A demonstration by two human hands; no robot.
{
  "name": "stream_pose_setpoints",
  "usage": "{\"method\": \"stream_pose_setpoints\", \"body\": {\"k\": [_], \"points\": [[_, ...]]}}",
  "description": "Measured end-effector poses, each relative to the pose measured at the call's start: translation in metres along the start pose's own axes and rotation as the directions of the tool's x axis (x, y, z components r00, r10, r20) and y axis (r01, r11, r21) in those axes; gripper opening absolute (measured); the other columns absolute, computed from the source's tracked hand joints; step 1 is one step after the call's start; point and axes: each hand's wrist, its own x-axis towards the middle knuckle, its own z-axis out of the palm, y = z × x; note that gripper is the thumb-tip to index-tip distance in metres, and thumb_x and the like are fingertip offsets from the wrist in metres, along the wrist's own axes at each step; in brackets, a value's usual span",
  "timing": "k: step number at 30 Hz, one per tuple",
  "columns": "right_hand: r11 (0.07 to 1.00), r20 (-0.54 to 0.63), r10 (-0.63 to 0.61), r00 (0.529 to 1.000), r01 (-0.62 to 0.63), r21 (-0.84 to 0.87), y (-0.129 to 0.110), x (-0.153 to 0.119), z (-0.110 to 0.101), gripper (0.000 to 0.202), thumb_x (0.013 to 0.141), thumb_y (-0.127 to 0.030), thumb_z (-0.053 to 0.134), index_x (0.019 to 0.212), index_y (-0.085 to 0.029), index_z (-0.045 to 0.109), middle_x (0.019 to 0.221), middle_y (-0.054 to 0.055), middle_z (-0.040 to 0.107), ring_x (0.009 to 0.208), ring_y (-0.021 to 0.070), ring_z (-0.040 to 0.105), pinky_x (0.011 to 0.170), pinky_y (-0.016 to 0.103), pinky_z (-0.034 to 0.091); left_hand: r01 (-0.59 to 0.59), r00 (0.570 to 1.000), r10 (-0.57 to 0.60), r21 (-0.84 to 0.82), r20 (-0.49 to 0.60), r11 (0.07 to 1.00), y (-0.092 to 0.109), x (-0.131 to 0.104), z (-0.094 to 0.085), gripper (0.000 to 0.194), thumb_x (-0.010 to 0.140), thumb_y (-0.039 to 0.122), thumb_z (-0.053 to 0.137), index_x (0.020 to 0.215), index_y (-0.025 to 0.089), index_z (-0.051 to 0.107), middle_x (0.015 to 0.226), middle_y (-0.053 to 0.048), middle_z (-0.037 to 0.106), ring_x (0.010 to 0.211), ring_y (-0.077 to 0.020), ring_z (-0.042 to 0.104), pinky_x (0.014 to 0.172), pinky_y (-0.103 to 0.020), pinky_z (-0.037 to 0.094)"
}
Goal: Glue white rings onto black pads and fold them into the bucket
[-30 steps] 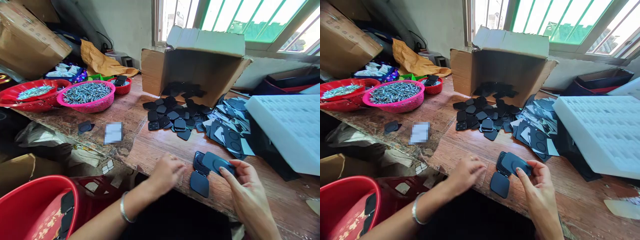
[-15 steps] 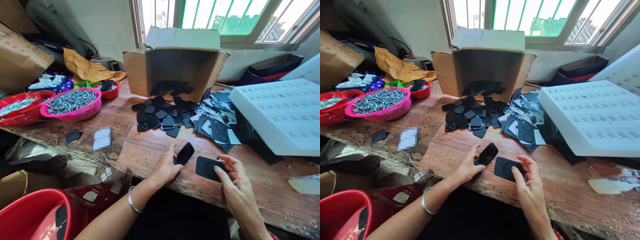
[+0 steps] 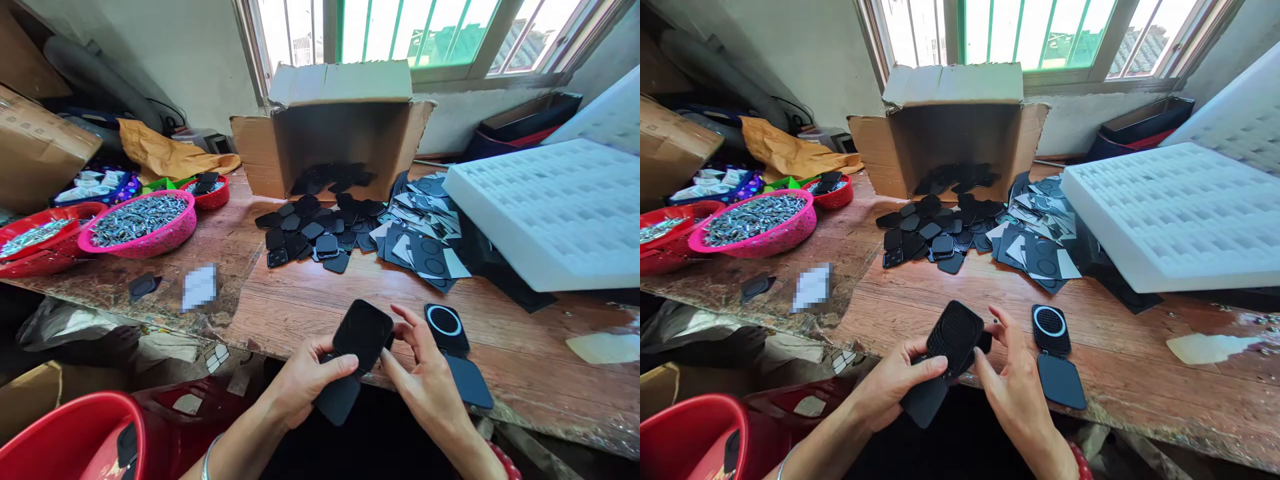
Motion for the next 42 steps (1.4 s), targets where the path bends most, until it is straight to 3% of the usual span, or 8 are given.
{"method": "stream_pose_setpoints", "body": {"k": [4, 8, 10, 13, 17, 20, 25, 42], "points": [[0.991, -0.073, 0.127, 0.989, -0.123, 0.05, 0.0, -0.001, -0.002, 0.078, 0.079, -0.043, 0.07, 0.147, -0.027, 0.038, 0.146, 0.012, 0.049, 0.107, 0.026, 0.064, 0.091, 0.043, 0.053, -0.018, 0.996, 0.013, -0.051, -0.089, 0.999, 0.004, 0.001, -0.001, 0.035, 0.065, 0.041, 0.086, 0.089, 0.016, 0.076, 0.082, -0.004, 0.071, 0.068, -0.012, 0.061, 0.067, -0.022, 0.047], [0.899, 0.227, 0.283, 0.932, -0.34, 0.274, -0.001, 0.003, -0.003, 0.046, 0.082, -0.055, 0.065, 0.109, -0.019, 0.07, 0.101, 0.009, 0.074, 0.087, 0.0249, 0.069, 0.074, 0.035, 0.058, 0.005, 0.999, -0.01, -0.132, -0.038, 0.991, 0.008, -0.001, -0.006, 0.033, 0.067, 0.037, 0.086, 0.089, 0.016, 0.074, 0.088, -0.006, 0.073, 0.073, -0.0137, 0.065, 0.073, -0.026, 0.053], [0.912, 0.253, 0.262, 0.931, -0.325, 0.25, -0.001, 0.007, -0.005, 0.039, 0.083, -0.056, 0.063, 0.085, -0.019, 0.074, 0.089, 0.007, 0.074, 0.081, 0.0236, 0.068, 0.072, 0.033, 0.056, 0.034, 0.999, -0.034, -0.156, 0.002, 0.987, 0.011, -0.003, -0.011, 0.031, 0.067, 0.034, 0.086, 0.088, 0.015, 0.074, 0.091, -0.008, 0.073, 0.076, -0.016, 0.067, 0.075, -0.03, 0.056], [0.97, 0.005, 0.2, 0.98, -0.199, 0.137, 0.001, 0.015, -0.015, 0.033, 0.079, -0.052, 0.068, 0.076, -0.02, 0.074, 0.09, 0.007, 0.073, 0.084, 0.0231, 0.066, 0.076, 0.032, 0.053, 0.057, 0.998, -0.056, -0.134, 0.011, 0.989, 0.019, -0.009, -0.021, 0.03, 0.067, 0.031, 0.086, 0.089, 0.016, 0.072, 0.094, -0.009, 0.072, 0.082, -0.0213, 0.07, 0.07, -0.033, 0.059], [0.933, -0.212, 0.295, 0.932, -0.234, 0.272, 0.002, 0.024, -0.029, 0.027, 0.073, -0.048, 0.075, 0.08, -0.022, 0.075, 0.084, 0.004, 0.073, 0.079, 0.0201, 0.066, 0.073, 0.029, 0.054, 0.067, 0.998, -0.067, -0.07, 0.001, 0.995, 0.027, -0.015, -0.035, 0.028, 0.071, 0.029, 0.082, 0.091, 0.014, 0.068, 0.096, -0.01, 0.071, 0.092, -0.0253, 0.071, 0.068, -0.032, 0.061], [0.836, 0.024, 0.383, 0.924, -0.357, 0.416, -0.006, 0.023, -0.025, 0.028, 0.068, -0.048, 0.08, 0.079, -0.022, 0.076, 0.082, 0.005, 0.075, 0.077, 0.0218, 0.068, 0.072, 0.031, 0.056, 0.151, 0.985, -0.15, -0.01, 0.086, 0.988, 0.024, -0.015, -0.037, 0.032, 0.073, 0.027, 0.078, 0.099, 0.015, 0.065, 0.09, -0.009, 0.071, 0.074, -0.0209, 0.073, 0.059, -0.027, 0.059], [0.776, 0.38, 0.379, 0.844, -0.513, 0.367, -0.023, 0.01, -0.004, 0.036, 0.072, -0.051, 0.077, 0.088, -0.018, 0.078, 0.09, 0.008, 0.076, 0.082, 0.0234, 0.068, 0.077, 0.035, 0.056, 0.218, 0.948, -0.211, -0.003, 0.236, 0.976, 0.017, -0.009, -0.031, 0.032, 0.072, 0.019, 0.067, 0.104, 0.017, 0.065, 0.096, -0.009, 0.07, 0.073, -0.0187, 0.072, 0.054, -0.021, 0.055], [0.811, 0.396, 0.379, 0.836, -0.506, 0.293, -0.029, 0.006, 0.012, 0.032, 0.076, -0.049, 0.075, 0.077, -0.017, 0.072, 0.076, 0.003, 0.071, 0.072, 0.0188, 0.065, 0.069, 0.03, 0.055, 0.271, 0.912, -0.258, 0.001, 0.318, 0.962, 0.008, -0.005, -0.036, 0.032, 0.07, 0.015, 0.059, 0.102, 0.017, 0.064, 0.089, -0.007, 0.069, 0.067, -0.0185, 0.071, 0.062, -0.03, 0.057]]}}
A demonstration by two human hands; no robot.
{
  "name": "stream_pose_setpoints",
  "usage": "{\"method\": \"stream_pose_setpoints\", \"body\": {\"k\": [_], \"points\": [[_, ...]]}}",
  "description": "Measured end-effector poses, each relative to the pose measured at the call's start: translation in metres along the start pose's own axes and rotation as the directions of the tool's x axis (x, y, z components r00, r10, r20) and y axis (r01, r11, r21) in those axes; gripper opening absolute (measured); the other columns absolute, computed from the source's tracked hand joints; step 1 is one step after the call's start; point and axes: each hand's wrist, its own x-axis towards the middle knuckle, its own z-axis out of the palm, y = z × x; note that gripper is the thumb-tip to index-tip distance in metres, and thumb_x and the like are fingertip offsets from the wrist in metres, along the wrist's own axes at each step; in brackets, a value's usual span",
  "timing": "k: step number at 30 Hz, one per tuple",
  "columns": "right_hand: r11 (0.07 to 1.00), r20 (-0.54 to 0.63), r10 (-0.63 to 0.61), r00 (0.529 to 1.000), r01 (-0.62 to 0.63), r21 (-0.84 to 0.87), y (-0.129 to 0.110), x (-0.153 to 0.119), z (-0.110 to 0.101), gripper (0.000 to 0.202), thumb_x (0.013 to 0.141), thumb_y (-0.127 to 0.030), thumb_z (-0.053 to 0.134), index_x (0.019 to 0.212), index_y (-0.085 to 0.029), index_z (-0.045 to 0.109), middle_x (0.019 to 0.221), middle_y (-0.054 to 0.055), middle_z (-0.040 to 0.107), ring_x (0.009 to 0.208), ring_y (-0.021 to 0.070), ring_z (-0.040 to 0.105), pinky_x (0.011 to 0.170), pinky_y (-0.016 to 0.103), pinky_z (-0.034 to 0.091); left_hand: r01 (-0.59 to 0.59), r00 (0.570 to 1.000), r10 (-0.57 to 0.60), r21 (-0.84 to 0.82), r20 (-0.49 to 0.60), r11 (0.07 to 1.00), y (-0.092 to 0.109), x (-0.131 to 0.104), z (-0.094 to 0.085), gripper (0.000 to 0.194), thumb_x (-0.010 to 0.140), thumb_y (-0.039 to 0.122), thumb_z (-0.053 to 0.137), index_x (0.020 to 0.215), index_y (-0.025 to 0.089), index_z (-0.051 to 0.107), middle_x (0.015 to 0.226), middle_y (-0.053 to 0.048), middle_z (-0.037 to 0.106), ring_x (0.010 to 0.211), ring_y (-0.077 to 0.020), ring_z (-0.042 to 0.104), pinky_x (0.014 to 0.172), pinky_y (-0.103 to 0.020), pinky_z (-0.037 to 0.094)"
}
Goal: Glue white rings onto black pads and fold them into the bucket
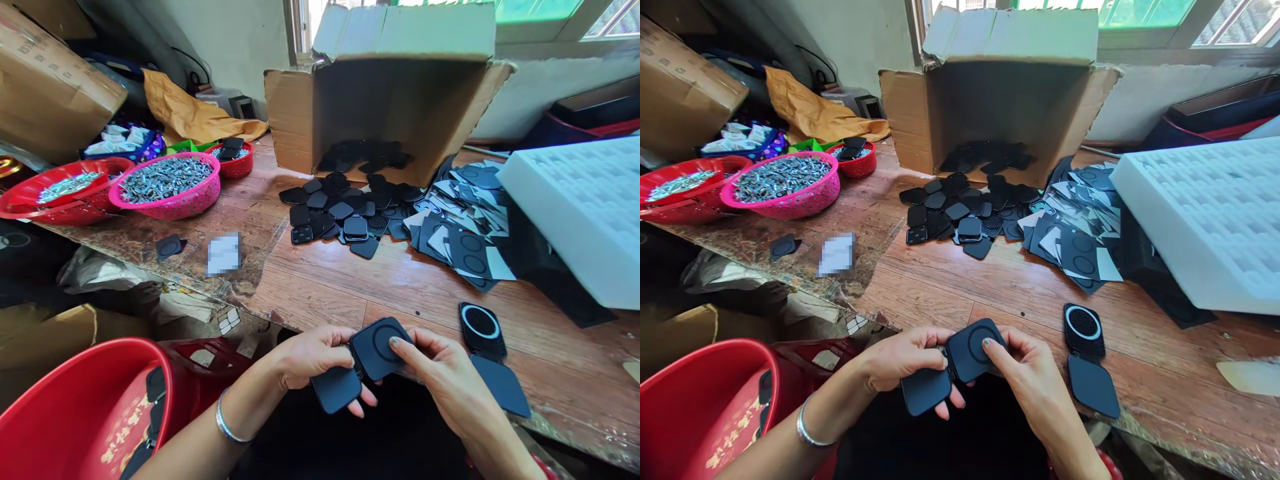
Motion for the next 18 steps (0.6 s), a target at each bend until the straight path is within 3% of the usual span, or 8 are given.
{"method": "stream_pose_setpoints", "body": {"k": [18], "points": [[0.996, 0.03, 0.017, 0.999, -0.014, -0.093, -0.0006, 0.0021, -0.0052, 0.036, 0.076, -0.052, 0.073, 0.081, -0.016, 0.073, 0.08, 0.005, 0.07, 0.073, 0.0185, 0.061, 0.07, 0.03, 0.051, 0.009, 1.0, -0.009, 0.005, 0.019, 1.0, 0.0025, 0.0025, 0.0021, 0.034, 0.07, 0.012, 0.057, 0.104, 0.016, 0.064, 0.086, -0.007, 0.068, 0.065, -0.017, 0.071, 0.06, -0.028, 0.058]]}}
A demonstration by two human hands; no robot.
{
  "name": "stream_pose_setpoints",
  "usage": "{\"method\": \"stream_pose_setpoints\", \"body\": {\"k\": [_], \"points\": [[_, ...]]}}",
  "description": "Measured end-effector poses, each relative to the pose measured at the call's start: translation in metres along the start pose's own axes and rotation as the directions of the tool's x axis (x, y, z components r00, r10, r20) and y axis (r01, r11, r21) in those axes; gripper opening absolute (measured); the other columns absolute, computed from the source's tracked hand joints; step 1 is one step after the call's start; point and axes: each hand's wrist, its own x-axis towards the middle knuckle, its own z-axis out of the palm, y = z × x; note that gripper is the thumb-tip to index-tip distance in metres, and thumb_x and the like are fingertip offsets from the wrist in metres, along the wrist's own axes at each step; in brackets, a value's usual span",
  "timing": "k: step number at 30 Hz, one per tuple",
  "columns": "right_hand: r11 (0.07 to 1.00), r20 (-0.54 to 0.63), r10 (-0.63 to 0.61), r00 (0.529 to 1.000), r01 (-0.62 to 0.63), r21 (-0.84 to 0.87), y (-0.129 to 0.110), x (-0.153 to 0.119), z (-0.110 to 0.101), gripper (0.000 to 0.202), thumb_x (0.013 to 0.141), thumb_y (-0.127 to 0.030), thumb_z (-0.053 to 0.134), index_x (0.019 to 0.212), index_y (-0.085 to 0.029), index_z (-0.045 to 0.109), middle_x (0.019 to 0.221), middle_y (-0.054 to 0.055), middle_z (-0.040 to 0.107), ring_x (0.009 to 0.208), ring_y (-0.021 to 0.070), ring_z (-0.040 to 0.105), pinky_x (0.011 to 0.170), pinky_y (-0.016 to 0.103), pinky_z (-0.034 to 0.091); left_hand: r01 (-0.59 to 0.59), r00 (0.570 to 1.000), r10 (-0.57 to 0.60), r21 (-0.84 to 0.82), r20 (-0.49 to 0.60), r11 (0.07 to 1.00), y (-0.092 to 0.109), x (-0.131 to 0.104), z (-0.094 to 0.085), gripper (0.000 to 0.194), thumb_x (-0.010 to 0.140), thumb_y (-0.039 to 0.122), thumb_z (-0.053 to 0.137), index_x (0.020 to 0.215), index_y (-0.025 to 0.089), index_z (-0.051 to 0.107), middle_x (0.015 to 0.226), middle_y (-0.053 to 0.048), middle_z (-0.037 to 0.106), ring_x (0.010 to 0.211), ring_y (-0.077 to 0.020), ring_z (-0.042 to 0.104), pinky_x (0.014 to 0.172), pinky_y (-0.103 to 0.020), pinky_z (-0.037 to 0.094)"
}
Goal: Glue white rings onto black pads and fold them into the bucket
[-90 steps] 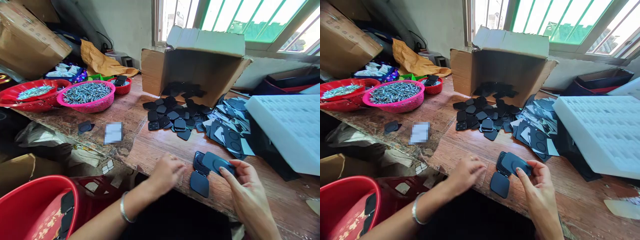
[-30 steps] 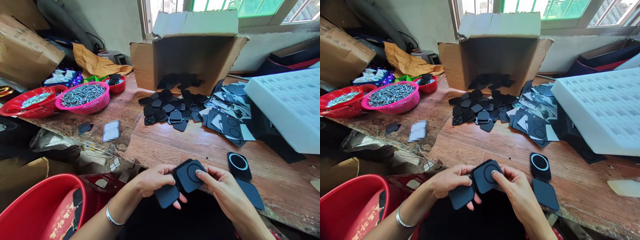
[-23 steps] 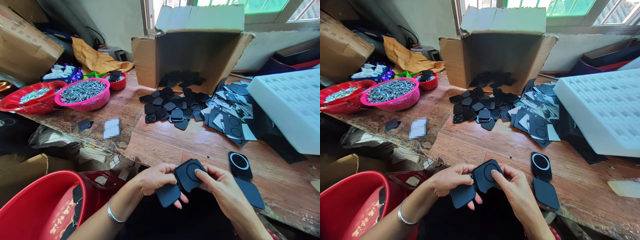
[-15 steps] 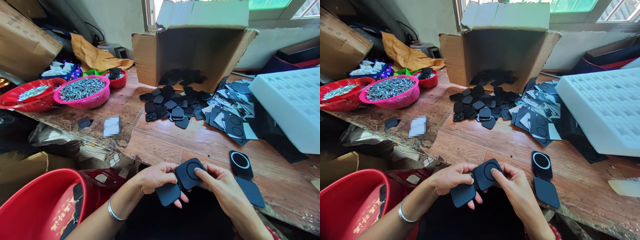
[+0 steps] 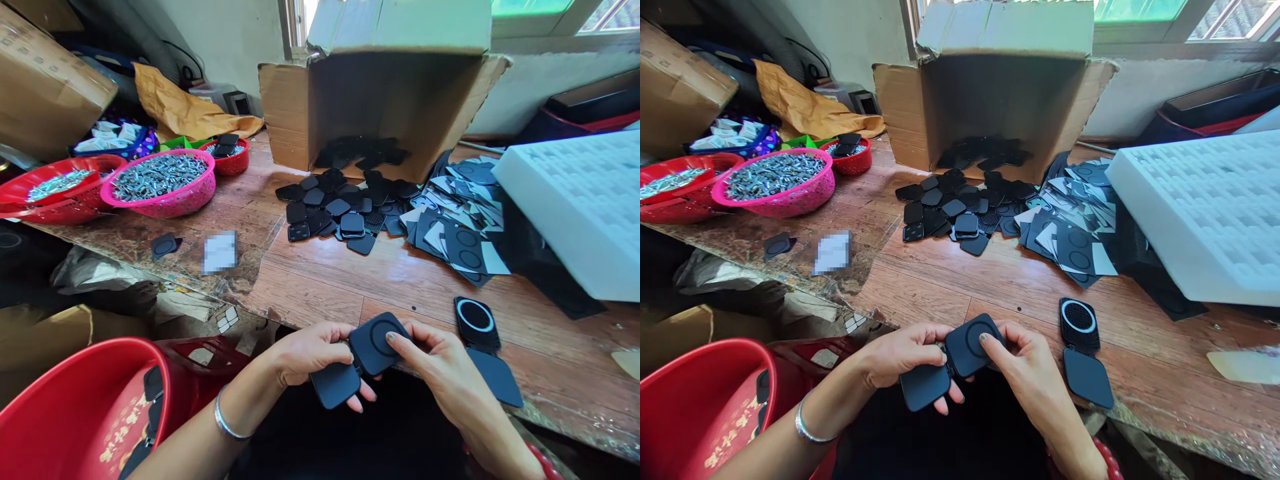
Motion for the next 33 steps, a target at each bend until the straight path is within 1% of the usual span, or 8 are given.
{"method": "stream_pose_setpoints", "body": {"k": [6, 13, 17, 19, 21, 24, 28, 33], "points": [[0.998, -0.003, -0.039, 0.999, 0.038, -0.048, 0.0069, 0.0017, -0.0031, 0.035, 0.079, -0.051, 0.07, 0.08, -0.016, 0.07, 0.08, 0.005, 0.068, 0.073, 0.0188, 0.061, 0.07, 0.031, 0.051, -0.004, 1.0, 0.004, -0.006, 0.013, 1.0, -0.0012, 0.0, -0.0005, 0.033, 0.072, 0.013, 0.057, 0.104, 0.015, 0.064, 0.087, -0.007, 0.068, 0.067, -0.0176, 0.071, 0.062, -0.029, 0.059], [0.997, -0.006, -0.062, 0.998, 0.062, -0.051, 0.0071, 0.0002, -0.0042, 0.033, 0.08, -0.049, 0.069, 0.079, -0.016, 0.069, 0.079, 0.004, 0.068, 0.073, 0.0184, 0.06, 0.071, 0.031, 0.05, -0.002, 1.0, 0.002, 0.001, 0.009, 1.0, -0.0017, -0.0002, 0.0004, 0.033, 0.073, 0.013, 0.059, 0.105, 0.016, 0.064, 0.088, -0.008, 0.069, 0.067, -0.0181, 0.072, 0.063, -0.03, 0.059], [0.993, -0.026, -0.085, 0.996, 0.083, -0.079, 0.0052, -0.0006, -0.0043, 0.032, 0.079, -0.048, 0.07, 0.075, -0.017, 0.07, 0.078, 0.004, 0.068, 0.074, 0.0177, 0.059, 0.071, 0.029, 0.049, -0.002, 1.0, 0.002, -0.03, 0.007, 1.0, -0.003, 0.0001, -0.0006, 0.025, 0.082, 0.026, 0.062, 0.104, 0.015, 0.063, 0.087, -0.008, 0.068, 0.066, -0.0186, 0.072, 0.062, -0.03, 0.059], [0.991, -0.043, -0.096, 0.994, 0.091, -0.101, 0.0033, -0.001, -0.0038, 0.032, 0.078, -0.048, 0.07, 0.074, -0.017, 0.07, 0.076, 0.004, 0.068, 0.073, 0.0174, 0.058, 0.069, 0.028, 0.048, -0.003, 1.0, 0.003, -0.042, 0.007, 0.999, -0.0037, -0.0002, -0.0012, 0.025, 0.085, 0.033, 0.061, 0.103, 0.015, 0.062, 0.087, -0.008, 0.068, 0.066, -0.0187, 0.071, 0.061, -0.03, 0.059], [0.988, -0.051, -0.108, 0.993, 0.102, -0.118, 0.0012, -0.0013, -0.003, 0.032, 0.078, -0.049, 0.07, 0.074, -0.017, 0.071, 0.075, 0.003, 0.068, 0.072, 0.0173, 0.058, 0.068, 0.027, 0.047, -0.006, 1.0, 0.006, -0.042, 0.002, 0.999, -0.0041, -0.0003, -0.0013, 0.026, 0.086, 0.034, 0.061, 0.103, 0.015, 0.063, 0.088, -0.008, 0.068, 0.066, -0.0183, 0.071, 0.061, -0.03, 0.059], [0.986, -0.05, -0.122, 0.991, 0.115, -0.123, -0.0006, -0.001, -0.0022, 0.033, 0.077, -0.051, 0.07, 0.076, -0.017, 0.072, 0.076, 0.004, 0.068, 0.072, 0.0177, 0.058, 0.068, 0.028, 0.048, -0.012, 1.0, 0.011, -0.035, -0.015, 0.999, -0.0045, 0.0003, -0.0006, 0.023, 0.087, 0.031, 0.059, 0.104, 0.016, 0.063, 0.087, -0.008, 0.068, 0.065, -0.0172, 0.071, 0.059, -0.028, 0.059], [0.978, -0.054, -0.145, 0.988, 0.134, -0.162, 0.0008, -0.0004, -0.0022, 0.033, 0.078, -0.05, 0.068, 0.073, -0.017, 0.07, 0.077, 0.005, 0.068, 0.072, 0.0181, 0.059, 0.068, 0.028, 0.049, -0.036, 0.998, 0.035, -0.011, -0.057, 0.999, -0.0057, 0.0018, 0.0017, 0.022, 0.087, 0.028, 0.057, 0.105, 0.016, 0.063, 0.086, -0.007, 0.067, 0.063, -0.0161, 0.07, 0.057, -0.026, 0.059], [0.943, -0.109, -0.24, 0.965, 0.205, -0.264, 0.0046, -0.0018, 0.0, 0.03, 0.081, -0.045, 0.065, 0.068, -0.018, 0.067, 0.09, 0.008, 0.069, 0.079, 0.0193, 0.062, 0.069, 0.027, 0.048, -0.066, 0.989, 0.069, 0.026, -0.128, 0.997, -0.0074, 0.0022, 0.005, 0.024, 0.084, 0.031, 0.062, 0.103, 0.016, 0.063, 0.089, -0.008, 0.066, 0.064, -0.016, 0.071, 0.055, -0.024, 0.059]]}}
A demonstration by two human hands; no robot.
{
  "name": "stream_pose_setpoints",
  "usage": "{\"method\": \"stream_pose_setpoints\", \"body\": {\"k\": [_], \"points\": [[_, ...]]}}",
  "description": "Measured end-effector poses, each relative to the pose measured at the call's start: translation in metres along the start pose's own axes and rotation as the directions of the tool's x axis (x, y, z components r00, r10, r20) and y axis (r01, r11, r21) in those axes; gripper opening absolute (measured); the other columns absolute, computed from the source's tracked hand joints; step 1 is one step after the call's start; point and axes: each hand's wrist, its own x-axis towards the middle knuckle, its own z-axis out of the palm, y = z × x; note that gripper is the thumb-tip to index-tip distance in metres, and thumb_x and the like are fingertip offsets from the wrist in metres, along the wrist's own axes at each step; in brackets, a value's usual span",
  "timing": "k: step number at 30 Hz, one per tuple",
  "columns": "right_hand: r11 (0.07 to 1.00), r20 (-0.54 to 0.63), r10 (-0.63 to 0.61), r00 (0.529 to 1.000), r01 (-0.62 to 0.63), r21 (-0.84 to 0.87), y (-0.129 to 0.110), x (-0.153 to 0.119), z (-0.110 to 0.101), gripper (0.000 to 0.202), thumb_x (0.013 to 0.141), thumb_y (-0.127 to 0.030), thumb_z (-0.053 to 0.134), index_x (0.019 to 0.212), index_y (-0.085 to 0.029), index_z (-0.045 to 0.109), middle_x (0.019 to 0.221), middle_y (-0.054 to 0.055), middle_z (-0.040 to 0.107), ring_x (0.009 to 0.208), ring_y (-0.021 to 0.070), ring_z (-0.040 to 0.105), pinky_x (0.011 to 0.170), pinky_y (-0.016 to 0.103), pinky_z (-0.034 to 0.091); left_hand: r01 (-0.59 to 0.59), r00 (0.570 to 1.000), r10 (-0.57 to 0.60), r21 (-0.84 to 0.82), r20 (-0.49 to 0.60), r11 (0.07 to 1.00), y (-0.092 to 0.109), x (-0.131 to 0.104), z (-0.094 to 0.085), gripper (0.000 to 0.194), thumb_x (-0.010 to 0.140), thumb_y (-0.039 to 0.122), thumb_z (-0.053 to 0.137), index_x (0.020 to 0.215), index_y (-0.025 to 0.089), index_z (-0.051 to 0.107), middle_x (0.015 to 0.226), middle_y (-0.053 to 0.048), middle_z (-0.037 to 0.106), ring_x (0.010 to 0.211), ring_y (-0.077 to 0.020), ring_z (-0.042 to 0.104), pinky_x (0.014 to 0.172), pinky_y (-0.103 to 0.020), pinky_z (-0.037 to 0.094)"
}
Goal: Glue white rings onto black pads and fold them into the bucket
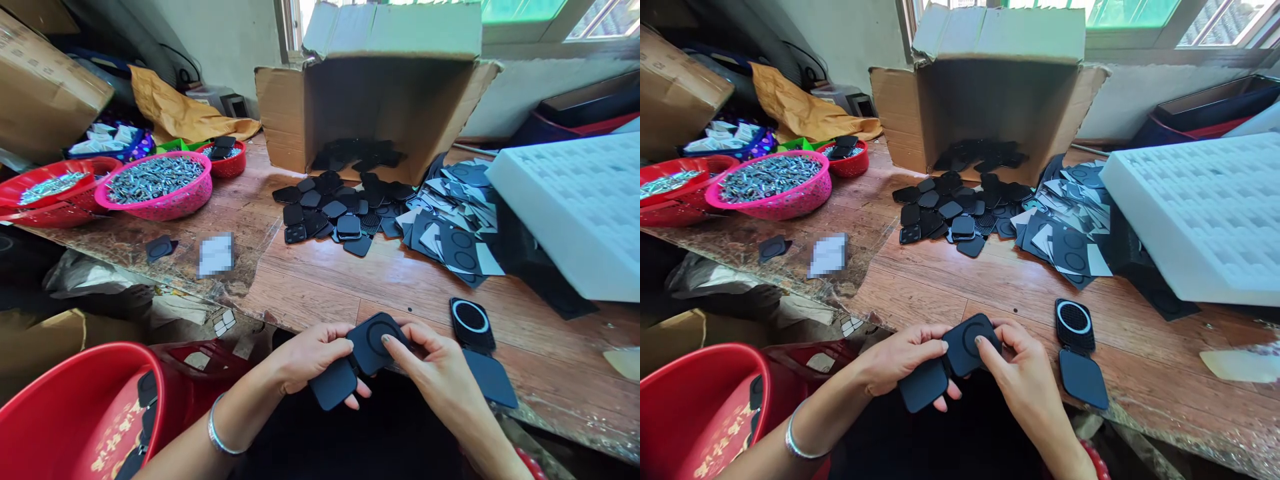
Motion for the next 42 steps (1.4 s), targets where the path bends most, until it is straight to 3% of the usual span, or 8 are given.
{"method": "stream_pose_setpoints", "body": {"k": [4, 11, 19, 23, 30, 37, 42], "points": [[0.991, -0.069, -0.081, 0.994, 0.073, -0.112, 0.0, -0.002, 0.003, 0.03, 0.084, -0.042, 0.061, 0.065, -0.02, 0.064, 0.102, 0.009, 0.068, 0.088, 0.0209, 0.063, 0.071, 0.028, 0.047, -0.011, 0.999, 0.013, 0.048, -0.047, 0.999, 0.001, -0.001, 0.003, 0.027, 0.085, 0.033, 0.062, 0.106, 0.017, 0.064, 0.091, -0.008, 0.066, 0.065, -0.0149, 0.071, 0.053, -0.021, 0.058], [0.932, -0.134, -0.238, 0.962, 0.188, -0.309, 0.002, -0.005, 0.006, 0.028, 0.088, -0.037, 0.057, 0.066, -0.02, 0.064, 0.104, 0.009, 0.067, 0.09, 0.0215, 0.065, 0.073, 0.029, 0.049, -0.036, 0.996, 0.046, 0.12, -0.078, 0.992, 0.002, -0.001, 0.006, 0.028, 0.086, 0.033, 0.059, 0.108, 0.016, 0.064, 0.098, -0.01, 0.067, 0.062, -0.0128, 0.069, 0.053, -0.021, 0.057], [0.826, -0.135, -0.411, 0.902, 0.306, -0.474, 0.007, -0.01, 0.01, 0.019, 0.093, -0.032, 0.053, 0.086, -0.021, 0.066, 0.109, 0.009, 0.064, 0.098, 0.0215, 0.065, 0.08, 0.031, 0.053, -0.043, 0.995, 0.056, 0.135, -0.088, 0.99, 0.001, -0.001, 0.007, 0.031, 0.085, 0.031, 0.059, 0.113, 0.017, 0.064, 0.101, -0.011, 0.068, 0.062, -0.0129, 0.069, 0.052, -0.021, 0.057], [0.732, -0.131, -0.506, 0.853, 0.344, -0.588, 0.007, -0.016, 0.013, 0.02, 0.097, -0.031, 0.048, 0.102, -0.019, 0.063, 0.117, 0.013, 0.06, 0.11, 0.0248, 0.06, 0.091, 0.04, 0.051, -0.073, 0.989, 0.091, 0.153, -0.113, 0.985, 0.001, -0.001, 0.01, 0.033, 0.084, 0.034, 0.062, 0.112, 0.018, 0.065, 0.101, -0.01, 0.069, 0.063, -0.0126, 0.069, 0.053, -0.02, 0.057], [0.473, -0.094, -0.662, 0.743, 0.318, -0.821, 0.011, -0.022, 0.024, 0.025, 0.097, -0.025, 0.042, 0.112, -0.012, 0.057, 0.13, 0.023, 0.054, 0.124, 0.0355, 0.05, 0.098, 0.055, 0.045, -0.162, 0.961, 0.213, 0.266, -0.176, 0.95, -0.006, 0.002, 0.017, 0.037, 0.088, 0.039, 0.058, 0.119, 0.02, 0.064, 0.1, -0.009, 0.068, 0.069, -0.0152, 0.071, 0.055, -0.021, 0.056], [0.328, -0.048, -0.658, 0.751, 0.229, -0.916, 0.017, -0.025, 0.035, 0.041, 0.097, -0.02, 0.04, 0.134, -0.006, 0.049, 0.141, 0.026, 0.049, 0.137, 0.0409, 0.039, 0.106, 0.06, 0.034, -0.212, 0.937, 0.276, 0.28, -0.213, 0.936, -0.015, 0.009, 0.019, 0.035, 0.088, 0.033, 0.057, 0.119, 0.018, 0.064, 0.1, -0.008, 0.069, 0.073, -0.0166, 0.07, 0.059, -0.023, 0.057], [0.286, -0.031, -0.634, 0.773, 0.196, -0.938, 0.02, -0.025, 0.039, 0.054, 0.097, -0.021, 0.038, 0.146, 0.001, 0.033, 0.145, 0.031, 0.043, 0.138, 0.0426, 0.036, 0.105, 0.062, 0.033, -0.223, 0.94, 0.273, 0.237, -0.205, 0.946, -0.013, 0.01, 0.019, 0.033, 0.087, 0.032, 0.057, 0.116, 0.017, 0.064, 0.094, -0.006, 0.069, 0.072, -0.0156, 0.069, 0.061, -0.025, 0.058]]}}
